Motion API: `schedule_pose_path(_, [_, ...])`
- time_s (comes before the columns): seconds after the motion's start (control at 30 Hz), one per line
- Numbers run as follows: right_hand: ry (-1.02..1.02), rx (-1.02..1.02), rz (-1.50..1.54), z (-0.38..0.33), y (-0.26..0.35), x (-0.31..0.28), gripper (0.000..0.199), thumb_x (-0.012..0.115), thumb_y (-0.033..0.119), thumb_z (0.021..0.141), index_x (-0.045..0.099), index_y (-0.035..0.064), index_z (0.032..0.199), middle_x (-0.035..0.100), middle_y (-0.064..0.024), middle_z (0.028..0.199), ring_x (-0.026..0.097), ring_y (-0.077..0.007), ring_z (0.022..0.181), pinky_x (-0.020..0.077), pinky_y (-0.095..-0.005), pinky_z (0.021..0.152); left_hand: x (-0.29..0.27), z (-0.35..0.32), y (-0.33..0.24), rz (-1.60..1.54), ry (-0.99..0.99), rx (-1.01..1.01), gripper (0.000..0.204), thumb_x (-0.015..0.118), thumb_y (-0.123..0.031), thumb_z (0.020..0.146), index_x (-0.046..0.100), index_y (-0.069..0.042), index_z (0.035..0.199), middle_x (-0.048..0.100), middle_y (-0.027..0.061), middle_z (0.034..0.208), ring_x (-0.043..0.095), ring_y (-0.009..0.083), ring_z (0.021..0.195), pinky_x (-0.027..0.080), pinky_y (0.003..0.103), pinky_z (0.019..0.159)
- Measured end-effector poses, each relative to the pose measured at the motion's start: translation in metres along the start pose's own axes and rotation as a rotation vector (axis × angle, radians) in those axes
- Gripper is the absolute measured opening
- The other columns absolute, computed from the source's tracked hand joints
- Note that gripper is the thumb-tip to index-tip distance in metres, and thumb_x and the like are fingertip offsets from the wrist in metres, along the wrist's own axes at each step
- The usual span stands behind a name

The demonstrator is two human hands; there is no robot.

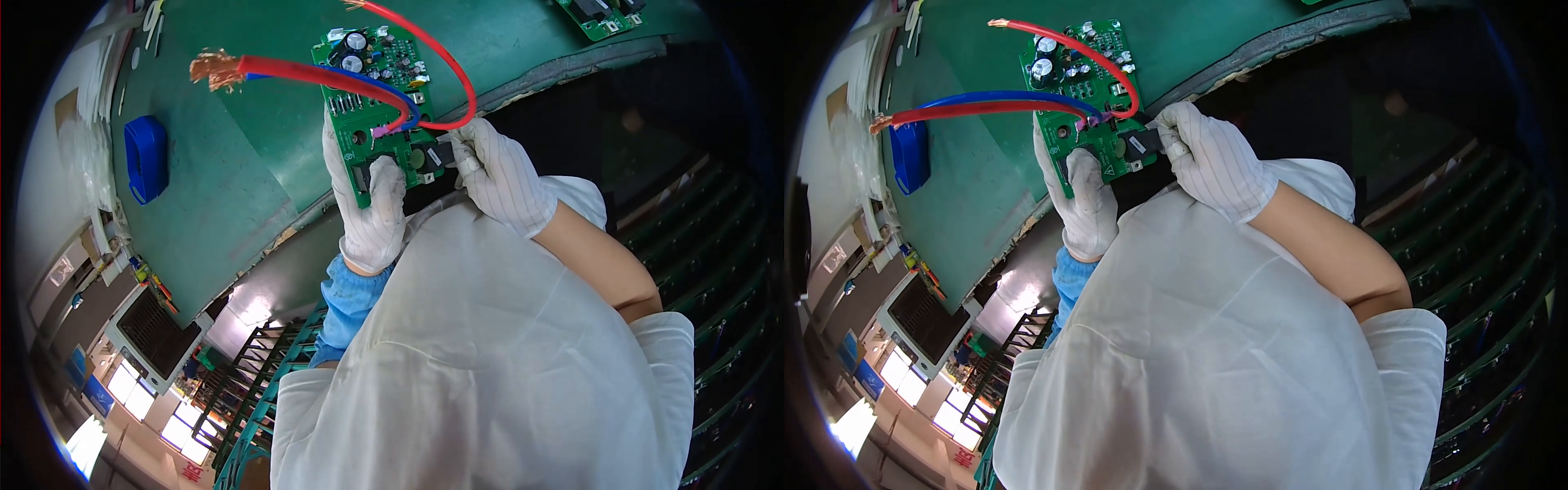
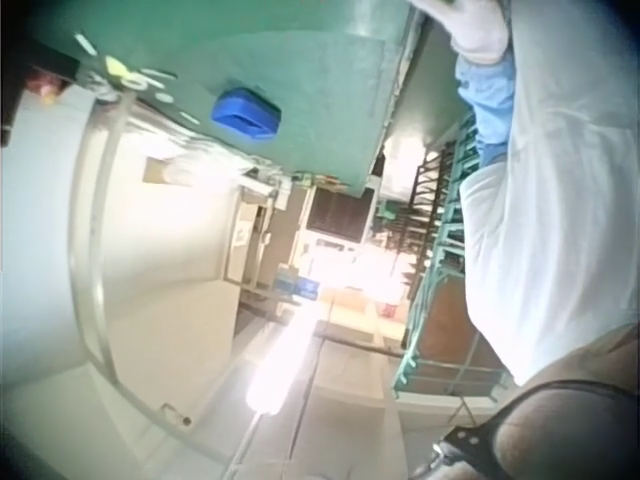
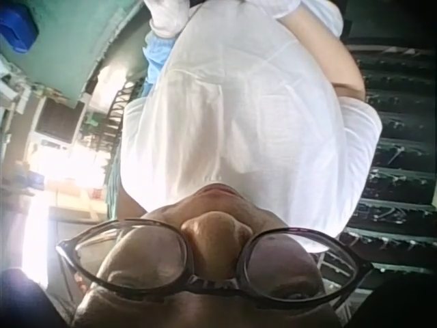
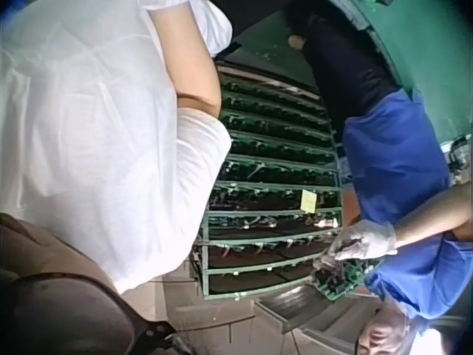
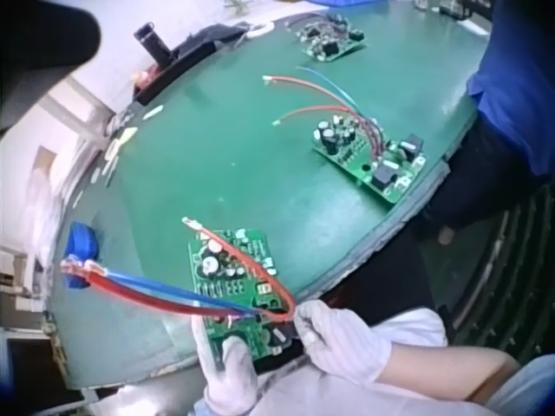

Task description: The person assembles printed circuit boards with attached wiring harnesses and electronic components, securing them with metal brackets using pliers.

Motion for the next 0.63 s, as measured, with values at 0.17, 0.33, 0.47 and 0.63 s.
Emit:
schedule_pose_path(0.17, [0.005, 0.02, -0.008, 0.0, -0.003, -0.001, 0.015, 0.05, 0.002, 0.085, 0.045, 0.0018, 0.098, 0.06, -0.0129, 0.072, 0.06, -0.0338, 0.065, 0.0463, -0.0403, 0.055, -0.003, -0.003, 0.0, 0.102, -0.047, 0.024, 0.075, 0.039, 0.008, 0.08, 0.009, -0.006, 0.147, 0.037, 0.0107, 0.132, 0.046, 0.0094, 0.089, 0.045, 0.022, 0.073])
schedule_pose_path(0.33, [-0.018, 0.02, -0.029, 0.0, -0.004, 0.001, 0.017, 0.049, 0.001, 0.084, 0.046, 0.0009, 0.101, 0.061, -0.015, 0.075, 0.061, -0.0351, 0.068, 0.0468, -0.0418, 0.057, 0.004, 0.002, -0.003, 0.021, -0.036, -0.035, 0.074, 0.04, 0.008, 0.079, 0.012, -0.007, 0.146, 0.037, 0.0107, 0.133, 0.047, 0.0109, 0.091, 0.046, 0.023, 0.075])
schedule_pose_path(0.47, [-0.094, 0.033, -0.032, -0.002, -0.005, 0.001, 0.021, 0.051, 0.0, 0.081, 0.046, 0.0009, 0.102, 0.061, -0.0158, 0.075, 0.06, -0.0356, 0.069, 0.0467, -0.0414, 0.058, 0.015, 0.002, -0.014, 0.111, -0.208, 0.026, 0.069, 0.048, -0.015, 0.082, 0.02, -0.007, 0.145, 0.048, 0.0008, 0.101, 0.042, 0.0081, 0.078, 0.04, 0.023, 0.077])
schedule_pose_path(0.63, [-0.15, -0.002, -0.015, -0.005, -0.002, -0.001, 0.025, 0.053, -0.001, 0.079, 0.047, 0.0016, 0.103, 0.061, -0.0171, 0.078, 0.06, -0.0364, 0.071, 0.0469, -0.0408, 0.06, 0.018, 0.0, -0.01, 0.018, -0.059, -0.13, 0.074, 0.042, 0.004, 0.08, 0.013, -0.009, 0.146, 0.035, 0.0108, 0.134, 0.043, 0.0167, 0.111, 0.04, 0.026, 0.091])
Point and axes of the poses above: each hand's wrist, its own z-axis towards the middle knuckle, its own x-axis out of the palm, y = z × x, the point moved 7 cm from there along z, towards the middle knuckle
